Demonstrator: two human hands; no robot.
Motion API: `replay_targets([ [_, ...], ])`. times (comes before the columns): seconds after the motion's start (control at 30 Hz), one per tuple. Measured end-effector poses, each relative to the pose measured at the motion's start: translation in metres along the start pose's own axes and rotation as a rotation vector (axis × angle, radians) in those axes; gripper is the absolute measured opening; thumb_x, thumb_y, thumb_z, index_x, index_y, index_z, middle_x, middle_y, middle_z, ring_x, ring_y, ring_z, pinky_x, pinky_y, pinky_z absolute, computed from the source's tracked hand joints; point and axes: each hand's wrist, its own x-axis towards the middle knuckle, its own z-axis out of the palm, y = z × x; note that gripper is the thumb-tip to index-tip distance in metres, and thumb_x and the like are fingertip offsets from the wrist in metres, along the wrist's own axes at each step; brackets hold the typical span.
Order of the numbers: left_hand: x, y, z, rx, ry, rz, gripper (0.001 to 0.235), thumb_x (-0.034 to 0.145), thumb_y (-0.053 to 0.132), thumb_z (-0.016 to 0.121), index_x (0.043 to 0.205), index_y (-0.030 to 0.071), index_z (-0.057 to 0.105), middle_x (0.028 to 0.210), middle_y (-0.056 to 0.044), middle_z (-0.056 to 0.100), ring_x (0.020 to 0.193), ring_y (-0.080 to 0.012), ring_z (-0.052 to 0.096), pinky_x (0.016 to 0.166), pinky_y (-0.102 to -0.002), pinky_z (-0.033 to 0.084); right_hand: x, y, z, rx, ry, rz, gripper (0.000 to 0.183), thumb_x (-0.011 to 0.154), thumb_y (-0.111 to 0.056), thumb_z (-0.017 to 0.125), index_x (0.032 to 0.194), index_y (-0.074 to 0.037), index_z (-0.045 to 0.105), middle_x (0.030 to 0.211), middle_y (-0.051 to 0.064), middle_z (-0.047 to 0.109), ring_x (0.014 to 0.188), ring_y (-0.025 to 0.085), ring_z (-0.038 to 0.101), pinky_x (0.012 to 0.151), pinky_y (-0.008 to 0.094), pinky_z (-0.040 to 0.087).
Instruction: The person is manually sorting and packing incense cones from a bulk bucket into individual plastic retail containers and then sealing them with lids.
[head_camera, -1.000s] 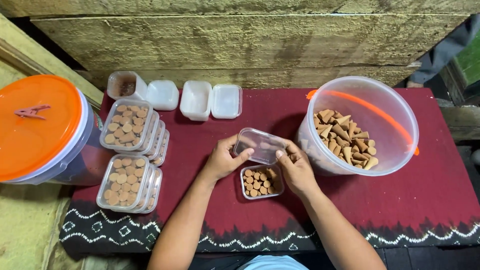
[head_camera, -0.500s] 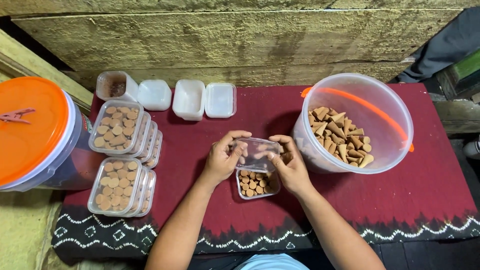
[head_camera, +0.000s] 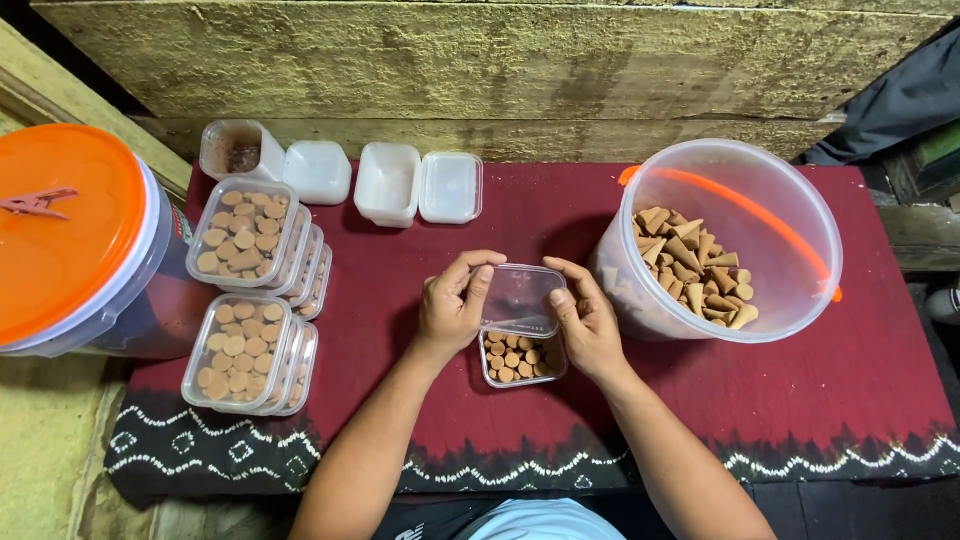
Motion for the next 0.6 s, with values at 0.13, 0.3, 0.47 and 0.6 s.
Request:
replay_targets([
  [0.13, -0.001, -0.003, -0.006, 0.01, 0.033, 0.002, 0.024, 0.104, 0.016, 0.053, 0.112, 0.015, 0.076, 0.063, -0.008, 0.064, 0.055, -0.0201, 0.059, 0.058, -0.032, 0.053, -0.003, 0.002, 0.006, 0.104, -0.031, 0.028, 0.038, 0.105, -0.01, 0.052, 0.142, -0.004, 0.051, 0.091, 0.008, 0.066, 0.073, 0.013, 0.066, 0.065, 0.029, 0.06],
  [0.3, 0.0, -0.01, -0.011, 0.014, 0.049, -0.002, 0.027, 0.106, 0.016, 0.049, 0.114, 0.013, 0.074, 0.082, -0.009, 0.077, 0.064, -0.0181, 0.066, 0.065, -0.035, 0.055, 0.0, 0.0, 0.002, 0.084, -0.032, 0.048, 0.02, 0.099, -0.009, 0.063, 0.117, 0.001, 0.064, 0.088, 0.007, 0.058, 0.065, 0.011, 0.06, 0.05, 0.024, 0.052],
  [0.47, 0.005, 0.009, -0.008, 0.012, -0.077, -0.001, 0.03, 0.105, 0.015, 0.047, 0.122, 0.01, 0.071, 0.059, -0.01, 0.063, 0.053, -0.0227, 0.061, 0.057, -0.037, 0.054, 0.0, -0.022, 0.011, 0.064, -0.018, -0.04, 0.054, 0.101, 0.0, 0.058, 0.151, -0.005, 0.037, 0.09, 0.006, 0.058, 0.071, 0.009, 0.056, 0.059, 0.022, 0.05],
  [0.6, 0.002, 0.03, -0.015, 0.029, -0.193, -0.074, 0.029, 0.104, 0.01, 0.048, 0.123, 0.01, 0.07, 0.094, -0.016, 0.078, 0.084, -0.0398, 0.074, 0.077, -0.048, 0.058, -0.005, -0.06, 0.01, -0.209, 0.012, -0.067, 0.052, 0.097, 0.001, 0.06, 0.148, -0.006, 0.052, 0.098, 0.01, 0.066, 0.091, 0.018, 0.06, 0.086, 0.038, 0.055],
])
